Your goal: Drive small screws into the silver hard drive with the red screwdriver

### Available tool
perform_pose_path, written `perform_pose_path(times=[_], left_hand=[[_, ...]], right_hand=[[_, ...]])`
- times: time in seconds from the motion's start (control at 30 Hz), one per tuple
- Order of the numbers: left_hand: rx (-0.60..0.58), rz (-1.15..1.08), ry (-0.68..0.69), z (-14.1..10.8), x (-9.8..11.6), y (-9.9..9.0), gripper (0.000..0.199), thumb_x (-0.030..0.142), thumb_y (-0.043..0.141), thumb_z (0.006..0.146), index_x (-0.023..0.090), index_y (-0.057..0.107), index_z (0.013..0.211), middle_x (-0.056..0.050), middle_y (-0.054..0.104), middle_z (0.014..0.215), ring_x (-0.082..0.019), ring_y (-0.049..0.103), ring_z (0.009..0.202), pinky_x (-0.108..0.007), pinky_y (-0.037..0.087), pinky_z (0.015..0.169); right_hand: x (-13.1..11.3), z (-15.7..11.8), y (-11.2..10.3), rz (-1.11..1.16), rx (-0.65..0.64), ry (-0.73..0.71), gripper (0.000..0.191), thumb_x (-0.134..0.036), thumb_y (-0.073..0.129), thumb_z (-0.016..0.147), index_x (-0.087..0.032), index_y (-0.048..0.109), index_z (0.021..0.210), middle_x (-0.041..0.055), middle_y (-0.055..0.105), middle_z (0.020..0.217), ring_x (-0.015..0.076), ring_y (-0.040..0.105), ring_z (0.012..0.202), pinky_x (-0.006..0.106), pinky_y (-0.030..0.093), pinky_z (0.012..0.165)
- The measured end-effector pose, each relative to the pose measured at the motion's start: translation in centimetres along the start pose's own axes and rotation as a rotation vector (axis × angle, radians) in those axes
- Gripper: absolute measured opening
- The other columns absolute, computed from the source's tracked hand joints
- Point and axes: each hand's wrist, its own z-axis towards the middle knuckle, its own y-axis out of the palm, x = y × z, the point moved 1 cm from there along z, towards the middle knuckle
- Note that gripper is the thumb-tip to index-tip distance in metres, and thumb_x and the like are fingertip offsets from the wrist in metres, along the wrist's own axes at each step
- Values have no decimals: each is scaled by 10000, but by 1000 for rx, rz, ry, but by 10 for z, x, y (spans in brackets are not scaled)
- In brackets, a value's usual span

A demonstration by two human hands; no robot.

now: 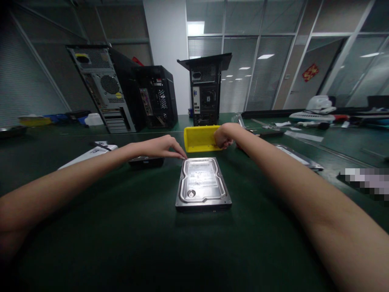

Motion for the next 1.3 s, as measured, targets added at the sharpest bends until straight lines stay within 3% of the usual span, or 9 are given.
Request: perform_pose_path(times=[0.2, 0.43, 0.7, 0.97, 1.3], left_hand=[[26, 77, 10, 0, 1, 0, 211, 233, 549, 855, 216, 676, 1023, -35, 705, 983, -130, 649, 874, -257, 468, 820], [23, 75, 41, -1, 4, 0, 234, 257, 537, 866, 199, 660, 1057, -37, 698, 1008, -120, 646, 888, -235, 471, 816], [51, 235, 47, 1, 1, 2, 223, 282, 526, 871, 240, 675, 1031, -16, 711, 968, -131, 651, 819, -258, 445, 783], [31, 178, 87, 1, 4, 3, 270, 243, 515, 876, 238, 628, 1121, -24, 693, 1031, -119, 653, 873, -232, 459, 790], [70, 291, 115, 0, 4, 1, 230, 243, 535, 863, 259, 656, 1059, 10, 715, 934, -99, 652, 769, -225, 441, 752]], right_hand=[[-2, 9, 2, -77, -43, 23, 314, -334, 474, 910, -113, 522, 1128, 91, 523, 1094, 144, 532, 973, 336, 474, 845], [-9, 7, 3, -116, 50, 33, 297, -327, 476, 909, -122, 531, 1117, 93, 527, 1095, 146, 529, 979, 336, 471, 851], [-15, 7, 5, -144, 117, 46, 321, -334, 483, 905, -114, 521, 1135, 94, 516, 1109, 153, 526, 994, 339, 468, 858], [-11, 13, 6, -137, 94, 50, 341, -339, 488, 902, -94, 515, 1139, 98, 521, 1091, 152, 534, 975, 337, 474, 845], [-6, 19, 5, -120, 49, 50, 324, -334, 479, 907, -96, 523, 1122, 99, 528, 1075, 138, 539, 950, 320, 480, 829]])
